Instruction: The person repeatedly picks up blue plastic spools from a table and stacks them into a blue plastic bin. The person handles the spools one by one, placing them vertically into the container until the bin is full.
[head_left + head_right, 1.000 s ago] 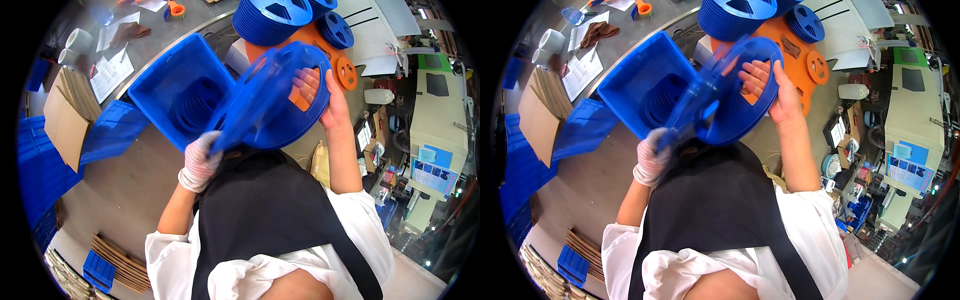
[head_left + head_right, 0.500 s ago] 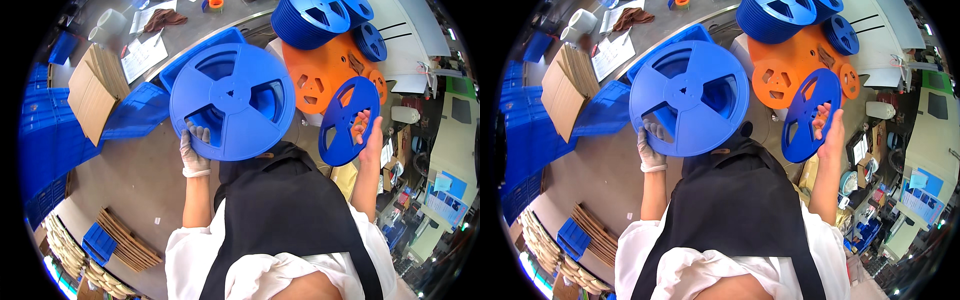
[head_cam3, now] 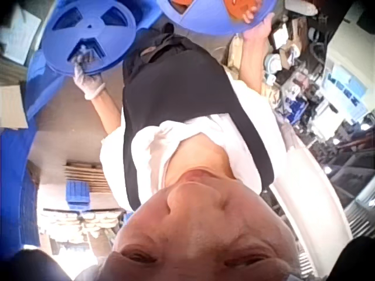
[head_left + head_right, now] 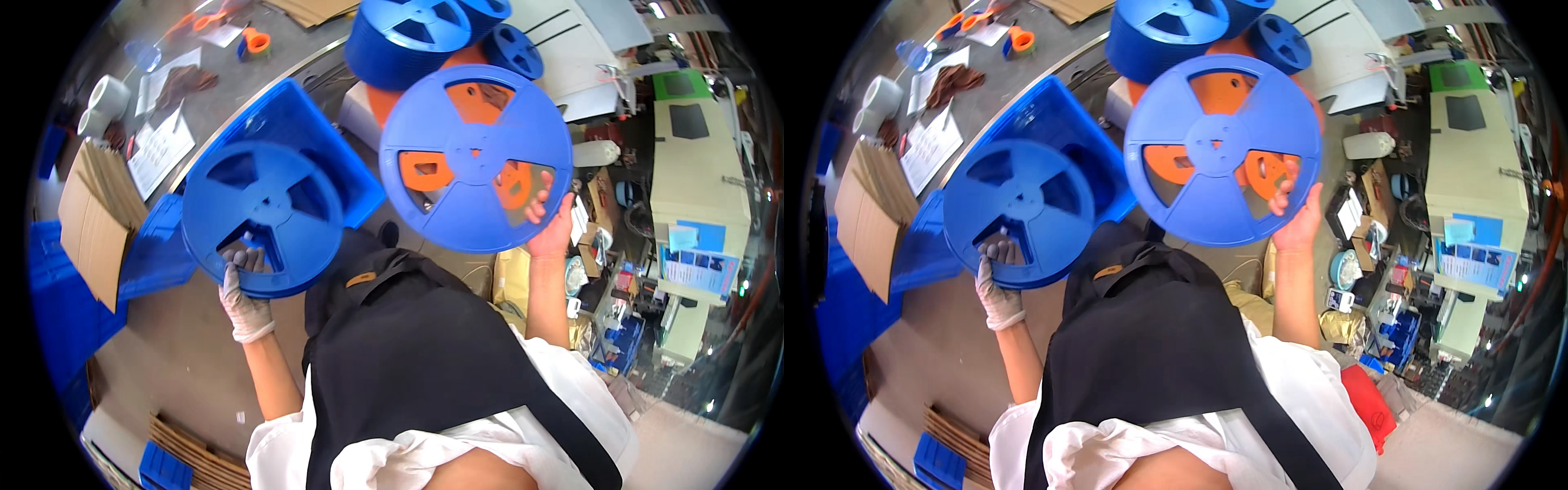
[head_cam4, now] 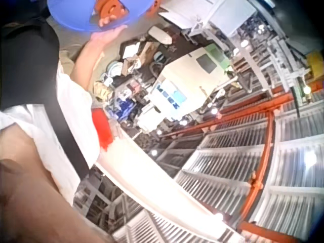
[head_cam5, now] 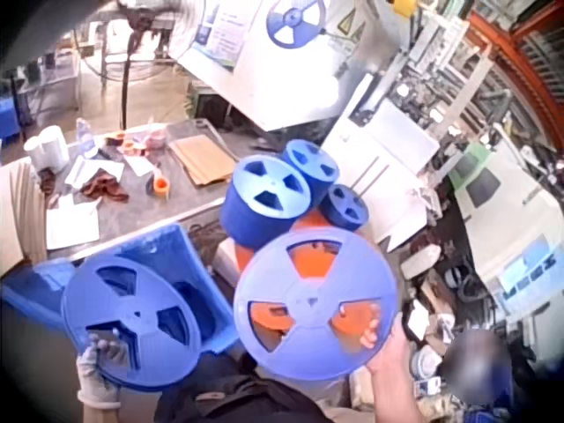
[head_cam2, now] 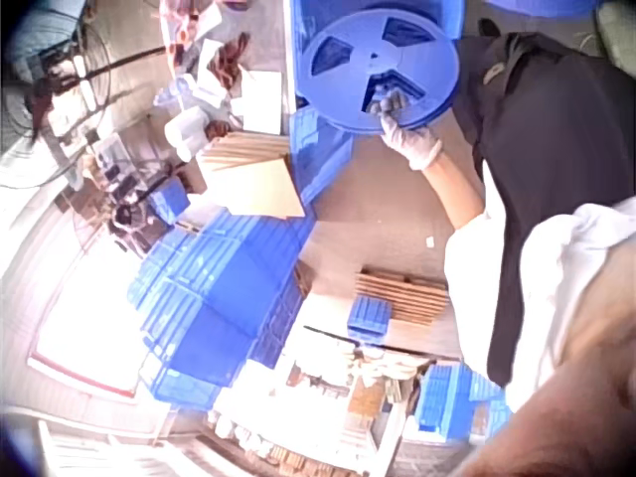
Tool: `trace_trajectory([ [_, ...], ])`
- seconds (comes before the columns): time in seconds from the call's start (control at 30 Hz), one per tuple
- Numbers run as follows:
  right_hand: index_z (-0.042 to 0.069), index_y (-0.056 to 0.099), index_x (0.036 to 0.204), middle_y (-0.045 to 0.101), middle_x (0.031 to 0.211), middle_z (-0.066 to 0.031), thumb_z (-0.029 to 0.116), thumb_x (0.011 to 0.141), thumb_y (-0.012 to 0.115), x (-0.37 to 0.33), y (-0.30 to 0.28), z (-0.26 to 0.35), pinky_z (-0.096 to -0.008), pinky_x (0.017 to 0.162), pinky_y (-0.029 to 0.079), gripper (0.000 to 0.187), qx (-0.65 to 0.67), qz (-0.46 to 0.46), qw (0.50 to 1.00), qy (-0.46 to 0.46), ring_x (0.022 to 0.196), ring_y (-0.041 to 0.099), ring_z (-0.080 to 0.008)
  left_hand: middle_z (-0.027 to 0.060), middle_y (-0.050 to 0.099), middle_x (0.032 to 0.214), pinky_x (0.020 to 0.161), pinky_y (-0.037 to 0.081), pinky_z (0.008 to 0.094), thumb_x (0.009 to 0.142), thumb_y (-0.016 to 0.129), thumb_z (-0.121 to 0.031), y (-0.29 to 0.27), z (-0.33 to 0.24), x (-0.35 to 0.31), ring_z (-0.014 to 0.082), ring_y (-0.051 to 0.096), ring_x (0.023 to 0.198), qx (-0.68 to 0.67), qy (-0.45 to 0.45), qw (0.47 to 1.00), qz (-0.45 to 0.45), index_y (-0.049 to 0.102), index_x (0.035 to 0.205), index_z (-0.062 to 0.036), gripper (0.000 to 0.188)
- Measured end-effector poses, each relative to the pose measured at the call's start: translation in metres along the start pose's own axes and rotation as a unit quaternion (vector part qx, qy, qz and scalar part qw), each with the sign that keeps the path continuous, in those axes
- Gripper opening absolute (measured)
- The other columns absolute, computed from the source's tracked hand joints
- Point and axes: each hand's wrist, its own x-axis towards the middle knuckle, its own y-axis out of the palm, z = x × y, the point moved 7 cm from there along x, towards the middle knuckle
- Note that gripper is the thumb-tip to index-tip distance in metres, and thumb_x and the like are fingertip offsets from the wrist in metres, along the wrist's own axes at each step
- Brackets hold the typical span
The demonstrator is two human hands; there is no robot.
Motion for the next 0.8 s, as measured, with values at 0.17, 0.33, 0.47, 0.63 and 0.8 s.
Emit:
trace_trajectory([
  [0.17, 0.001, 0.044, 0.133, 0.057, 0.086, -0.0049, 0.044, 0.102, 0.038, -0.013, 0.014, -0.003, -0.0235, 0.053, 0.037, 0.054, 0.058, 0.044, 0.997, 0.005, 0.063, 0.047, -0.0114, 0.014, 0.06, 0.098, 0.101, 0.047, 0.05, 0.085, 0.067, -0.008, 0.002, 0.006, -0.001, 0.0309, 0.06, 0.102, 0.034, -0.009, 0.999, 0.008, 0.05, 0.112, -0.0018, 0.032],
  [0.33, 0.001, 0.044, 0.134, 0.055, 0.087, -0.0054, 0.042, 0.103, 0.037, -0.016, 0.02, -0.017, -0.0242, 0.053, 0.038, 0.052, 0.136, 0.056, 0.989, 0.026, 0.063, 0.047, -0.012, 0.0147, 0.062, 0.098, 0.099, 0.05, 0.0487, 0.085, 0.068, -0.01, 0.001, 0.008, -0.001, 0.0311, 0.063, 0.099, 0.064, -0.017, 0.998, -0.01, 0.05, 0.112, -0.0008, 0.034],
  [0.47, 0.001, 0.045, 0.134, 0.059, 0.089, -0.0067, 0.044, 0.102, 0.037, -0.01, 0.034, -0.033, -0.0251, 0.055, 0.042, 0.055, 0.177, 0.041, 0.982, 0.052, 0.065, 0.051, -0.0134, 0.0175, 0.062, 0.101, 0.097, 0.052, 0.0501, 0.087, 0.066, -0.01, 0.0, 0.009, 0.004, 0.0338, 0.064, 0.099, 0.08, -0.009, 0.997, -0.015, 0.049, 0.114, 0.0012, 0.034],
  [0.63, 0.001, 0.045, 0.134, 0.059, 0.089, -0.0067, 0.046, 0.102, 0.036, -0.006, 0.063, -0.05, -0.0252, 0.059, 0.043, 0.056, 0.15, 0.044, 0.985, 0.066, 0.068, 0.051, -0.0134, 0.0214, 0.063, 0.102, 0.094, 0.054, 0.0523, 0.088, 0.063, -0.007, 0.012, 0.016, 0.014, 0.0374, 0.064, 0.1, 0.082, -0.018, 0.996, 0.008, 0.049, 0.114, 0.0038, 0.031],
  [0.8, 0.0, 0.043, 0.136, 0.06, 0.1, -0.0102, 0.045, 0.102, 0.036, -0.009, 0.12, -0.083, -0.0293, 0.07, 0.048, 0.057, 0.017, 0.101, 0.992, 0.068, 0.079, 0.056, -0.0166, 0.0223, 0.064, 0.102, 0.087, 0.057, 0.0443, 0.092, 0.061, -0.008, 0.05, 0.022, 0.014, 0.0348, 0.067, 0.095, 0.141, -0.033, 0.989, 0.013, 0.049, 0.112, 0.0034, 0.027],
])
